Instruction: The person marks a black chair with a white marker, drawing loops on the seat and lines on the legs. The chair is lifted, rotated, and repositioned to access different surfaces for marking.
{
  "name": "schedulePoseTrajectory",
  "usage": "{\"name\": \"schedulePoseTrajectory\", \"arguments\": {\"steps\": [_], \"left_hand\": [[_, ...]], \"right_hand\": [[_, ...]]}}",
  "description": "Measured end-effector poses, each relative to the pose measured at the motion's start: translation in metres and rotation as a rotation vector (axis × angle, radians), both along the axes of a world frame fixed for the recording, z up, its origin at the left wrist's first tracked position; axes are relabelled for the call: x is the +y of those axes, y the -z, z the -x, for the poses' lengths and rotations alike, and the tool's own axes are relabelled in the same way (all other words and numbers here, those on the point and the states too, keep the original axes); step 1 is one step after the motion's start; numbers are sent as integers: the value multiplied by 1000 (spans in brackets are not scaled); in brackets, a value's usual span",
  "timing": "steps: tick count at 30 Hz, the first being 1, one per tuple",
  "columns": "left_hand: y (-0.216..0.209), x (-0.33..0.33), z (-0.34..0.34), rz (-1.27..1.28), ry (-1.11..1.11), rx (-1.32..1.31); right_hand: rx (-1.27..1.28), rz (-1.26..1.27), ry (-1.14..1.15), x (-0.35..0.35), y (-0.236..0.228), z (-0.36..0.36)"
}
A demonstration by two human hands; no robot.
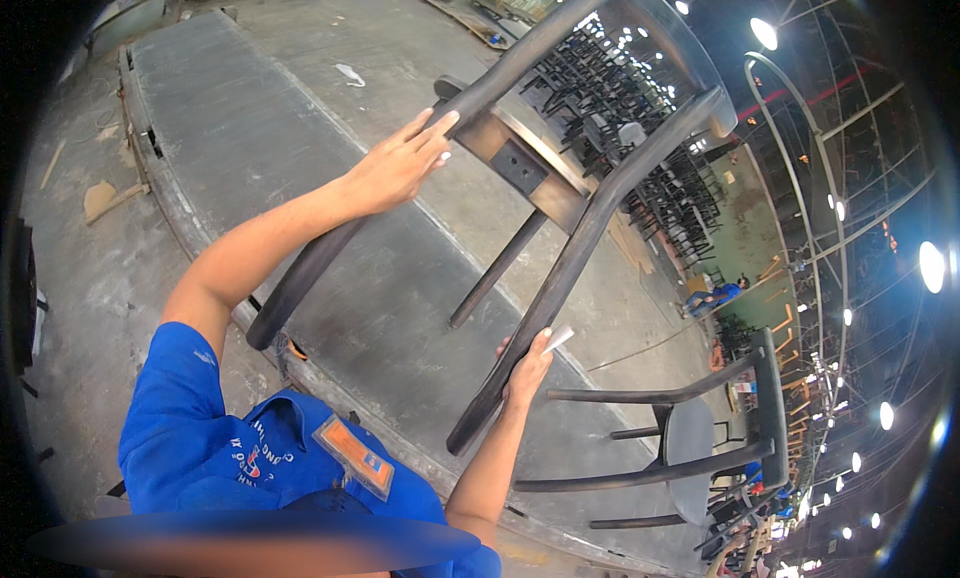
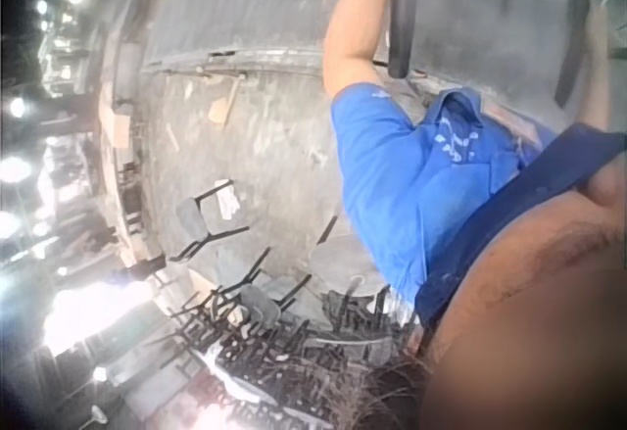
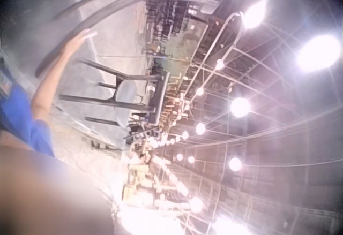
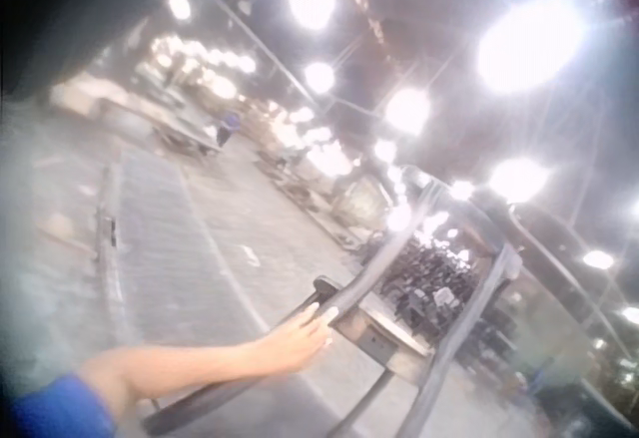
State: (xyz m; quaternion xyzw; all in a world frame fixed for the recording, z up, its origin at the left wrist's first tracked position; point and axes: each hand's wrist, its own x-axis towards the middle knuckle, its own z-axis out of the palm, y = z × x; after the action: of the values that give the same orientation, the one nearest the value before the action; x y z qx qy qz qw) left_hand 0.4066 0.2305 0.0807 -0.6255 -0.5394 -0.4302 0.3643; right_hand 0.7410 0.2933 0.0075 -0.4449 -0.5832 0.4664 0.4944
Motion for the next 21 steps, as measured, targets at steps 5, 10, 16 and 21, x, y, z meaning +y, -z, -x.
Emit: {"name": "schedulePoseTrajectory", "arguments": {"steps": [5,10,16,21], "left_hand": [[43,-62,-25,168,-58,12],[82,-123,-44,322,-180,-14],[142,-175,-75,180,-253,-411],[170,-199,-85,99,-246,-539]], "right_hand": [[-28,24,-6,12,-6,2],[-52,-4,-59,17,-8,2],[31,-2,-144,19,-8,0],[19,-26,-136,26,-7,4]]}}
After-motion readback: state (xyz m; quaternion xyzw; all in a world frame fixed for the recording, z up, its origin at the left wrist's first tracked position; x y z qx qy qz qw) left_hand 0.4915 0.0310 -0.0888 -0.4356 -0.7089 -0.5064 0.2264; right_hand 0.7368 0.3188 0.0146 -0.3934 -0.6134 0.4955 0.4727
